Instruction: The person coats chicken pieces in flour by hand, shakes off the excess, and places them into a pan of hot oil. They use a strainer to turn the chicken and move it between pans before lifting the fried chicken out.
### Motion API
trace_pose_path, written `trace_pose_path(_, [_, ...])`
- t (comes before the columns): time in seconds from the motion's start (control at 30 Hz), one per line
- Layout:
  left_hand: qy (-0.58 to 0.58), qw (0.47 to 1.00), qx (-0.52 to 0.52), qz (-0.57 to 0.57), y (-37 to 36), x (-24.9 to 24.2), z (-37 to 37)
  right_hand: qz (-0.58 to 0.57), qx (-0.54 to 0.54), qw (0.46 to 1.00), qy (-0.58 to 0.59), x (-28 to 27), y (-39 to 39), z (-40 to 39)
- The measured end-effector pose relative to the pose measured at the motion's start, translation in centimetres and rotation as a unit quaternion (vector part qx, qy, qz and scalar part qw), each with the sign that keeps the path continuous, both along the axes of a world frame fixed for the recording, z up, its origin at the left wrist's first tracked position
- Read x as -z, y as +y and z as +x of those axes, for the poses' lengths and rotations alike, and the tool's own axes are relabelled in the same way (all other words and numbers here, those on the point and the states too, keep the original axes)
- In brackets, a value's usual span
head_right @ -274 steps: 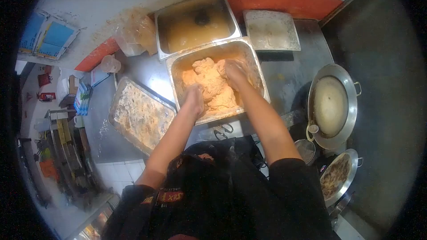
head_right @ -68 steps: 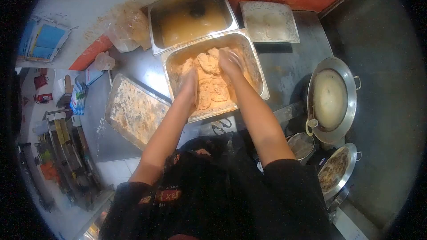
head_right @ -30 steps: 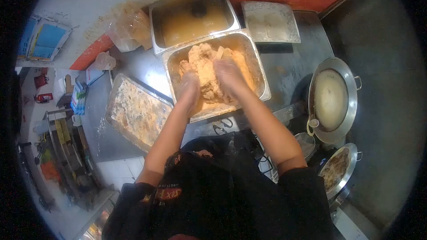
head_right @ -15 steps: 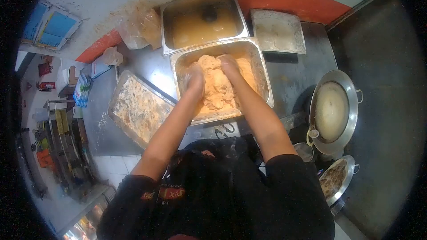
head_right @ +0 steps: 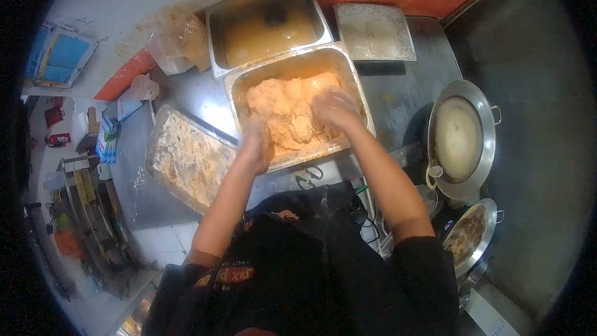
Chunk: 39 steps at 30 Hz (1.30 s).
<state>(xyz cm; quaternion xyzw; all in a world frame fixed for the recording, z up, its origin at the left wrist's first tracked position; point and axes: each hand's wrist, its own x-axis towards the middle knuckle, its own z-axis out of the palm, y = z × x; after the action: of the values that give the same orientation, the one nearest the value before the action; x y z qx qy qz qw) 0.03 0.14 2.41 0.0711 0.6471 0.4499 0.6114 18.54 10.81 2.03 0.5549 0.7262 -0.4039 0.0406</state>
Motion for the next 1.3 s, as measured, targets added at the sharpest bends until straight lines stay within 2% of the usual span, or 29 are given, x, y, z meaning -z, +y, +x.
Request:
trace_pose_path(0.03, [-0.001,1.000,-0.002,-0.001,-0.2,1.8,0.3,-0.025,0.001,0.998,-0.063,2.8,0.2,0.8])
trace_pose_path(0.07, [-0.062,0.998,-0.017,0.016,-0.3,4.3,0.5,-0.023,-0.002,0.998,-0.063,4.3,0.0,0.7])
trace_pose_path(0.1, [-0.123,0.991,-0.031,0.031,-0.2,6.1,0.7,-0.118,0.034,0.992,0.010,5.5,-0.4,0.4])
trace_pose_path(0.13, [-0.122,0.991,-0.035,0.032,0.3,6.7,0.8,-0.211,0.070,0.972,0.081,6.1,-0.8,0.0])
trace_pose_path(0.17, [-0.149,0.988,-0.035,0.023,1.0,7.4,1.0,-0.213,0.067,0.971,0.081,6.7,-1.2,-0.6])
trace_pose_path(0.2, [-0.176,0.984,-0.034,0.014,1.4,7.9,1.3,-0.279,0.151,0.928,0.193,7.0,-1.7,-1.7])
trace_pose_path(0.23, [-0.174,0.984,-0.033,0.016,1.9,8.3,1.7,-0.335,0.232,0.862,0.302,7.1,-2.0,-2.9])
trace_pose_path(0.27, [-0.169,0.984,-0.048,0.028,2.4,8.7,2.2,-0.333,0.232,0.862,0.304,7.2,-2.3,-4.2])
trace_pose_path(0.33, [-0.162,0.984,-0.064,0.039,2.5,7.7,2.3,-0.311,0.248,0.829,0.393,7.8,-3.1,-6.1])
trace_pose_path(0.37, [-0.182,0.980,-0.073,0.033,2.0,7.2,2.0,-0.313,0.247,0.828,0.394,8.3,-3.4,-6.1])
trace_pose_path(0.4, [-0.200,0.976,-0.082,0.031,2.2,6.0,1.7,-0.146,0.234,0.918,0.286,9.4,-3.3,-6.3])
trace_pose_path(0.43, [-0.198,0.976,-0.083,0.030,2.2,4.8,1.7,0.025,0.212,0.963,0.164,10.0,-3.5,-6.4])
trace_pose_path(0.47, [-0.246,0.962,-0.103,0.056,2.0,3.7,2.0,-0.038,0.277,0.936,0.213,1.9,-4.2,-6.7])
trace_pose_path(0.5, [-0.294,0.944,-0.123,0.079,1.6,2.9,2.3,-0.044,0.278,0.937,0.209,0.8,-4.1,-6.1])
trace_pose_path(0.57, [-0.300,0.946,-0.087,0.087,1.2,1.7,1.8,0.028,0.151,0.956,0.250,0.1,-2.7,-4.3])
trace_pose_path(0.63, [-0.301,0.947,-0.045,0.102,0.6,1.3,0.8,0.015,0.194,0.943,0.269,-0.2,-1.2,-3.6])
trace_pose_path(0.7, [-0.268,0.956,-0.043,0.108,-0.6,1.6,0.1,-0.100,0.217,0.921,0.308,-1.4,0.6,-2.1])
trace_pose_path(0.73, [-0.268,0.956,-0.048,0.107,-0.8,2.5,0.4,-0.016,0.171,0.978,0.116,-1.3,1.8,-2.0])
trace_pose_path(0.8, [-0.031,0.988,-0.121,0.094,-0.9,4.8,1.4,-0.018,0.116,0.990,0.081,4.4,3.7,-1.5])
trace_pose_path(0.83, [-0.029,0.987,-0.124,0.097,-0.1,5.3,1.6,-0.011,0.064,0.997,0.047,6.9,4.5,-1.6])
trace_pose_path(0.87, [-0.022,0.986,-0.134,0.094,0.8,5.6,1.7,0.027,0.124,0.989,0.069,7.7,4.4,-3.4])
trace_pose_path(0.93, [-0.010,0.985,-0.147,0.090,1.9,5.5,1.5,0.024,0.160,0.979,0.126,9.0,3.3,-6.3])
trace_pose_path(1.0, [-0.108,0.977,-0.170,0.068,2.7,5.2,1.3,0.018,0.242,0.942,0.231,9.8,2.5,-7.9])
trace_pose_path(1.03, [-0.106,0.977,-0.171,0.071,2.8,5.6,1.1,0.020,0.239,0.942,0.235,9.9,2.7,-7.9])
trace_pose_path(1.1, [-0.139,0.965,-0.215,0.063,3.1,6.7,0.9,-0.122,0.153,0.938,0.285,10.0,3.2,-7.6])
trace_pose_path(1.13, [-0.137,0.965,-0.213,0.063,3.2,5.1,1.1,-0.122,0.154,0.938,0.287,8.5,2.5,-7.7])
trace_pose_path(1.2, [-0.087,0.968,-0.222,0.084,3.1,2.8,2.1,0.050,0.048,0.975,0.213,6.1,0.5,-7.4])
trace_pose_path(1.23, [-0.089,0.968,-0.219,0.078,3.1,3.1,2.2,0.046,0.052,0.975,0.210,7.0,0.2,-7.3])
trace_pose_path(1.3, [-0.018,0.980,-0.187,0.067,3.1,3.7,1.7,0.245,-0.011,0.969,0.039,9.1,-0.6,-7.1])
